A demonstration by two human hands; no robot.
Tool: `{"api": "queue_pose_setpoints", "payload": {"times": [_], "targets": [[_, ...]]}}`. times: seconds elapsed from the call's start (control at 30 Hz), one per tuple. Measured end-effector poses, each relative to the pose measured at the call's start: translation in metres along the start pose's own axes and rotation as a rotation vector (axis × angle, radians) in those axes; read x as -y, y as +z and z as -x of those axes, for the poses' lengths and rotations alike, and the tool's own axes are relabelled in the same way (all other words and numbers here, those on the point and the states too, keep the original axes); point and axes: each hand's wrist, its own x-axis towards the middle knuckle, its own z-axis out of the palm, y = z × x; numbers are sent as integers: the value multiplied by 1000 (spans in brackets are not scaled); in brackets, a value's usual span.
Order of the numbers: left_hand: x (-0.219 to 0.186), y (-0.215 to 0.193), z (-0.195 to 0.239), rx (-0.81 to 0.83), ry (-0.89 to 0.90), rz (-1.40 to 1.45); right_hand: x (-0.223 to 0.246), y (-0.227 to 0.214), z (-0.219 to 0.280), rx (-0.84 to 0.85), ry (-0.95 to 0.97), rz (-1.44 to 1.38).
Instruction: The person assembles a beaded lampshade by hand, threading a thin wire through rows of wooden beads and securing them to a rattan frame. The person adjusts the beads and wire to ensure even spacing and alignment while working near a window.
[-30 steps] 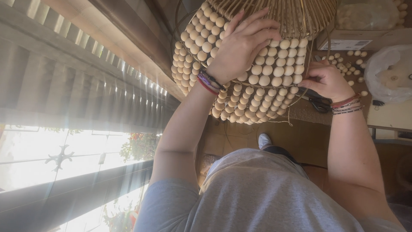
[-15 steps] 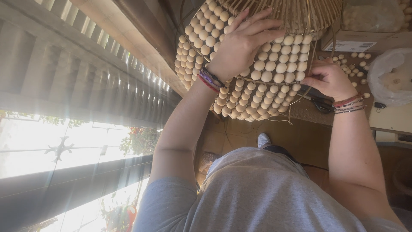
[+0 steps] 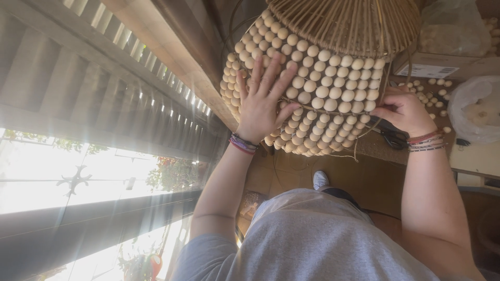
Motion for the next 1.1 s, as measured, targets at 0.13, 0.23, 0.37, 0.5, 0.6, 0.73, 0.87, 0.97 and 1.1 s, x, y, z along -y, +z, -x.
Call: {"api": "queue_pose_setpoints", "payload": {"times": [0.13,0.23,0.37,0.5,0.6,0.73,0.87,0.97,1.1], "targets": [[29,21,8,-78,-236,312,-4,0,0,-5,-10,16],[23,28,1,-225,-334,339,-9,0,3,-7,30,91],[-16,6,-11,21,-82,-18,-19,1,9,-12,106,49],[2,52,43,-284,148,508,-41,3,16,-38,138,79],[30,22,55,-501,162,731,-62,4,27,-31,229,23],[55,21,22,-667,-188,704,-73,2,28,-14,244,58],[70,34,-19,-453,-378,671,-62,0,22,4,123,-18],[73,39,-39,-287,-433,623,-68,0,23,1,133,18],[72,29,-51,-128,-482,586,-75,-2,26,38,195,123]]}}
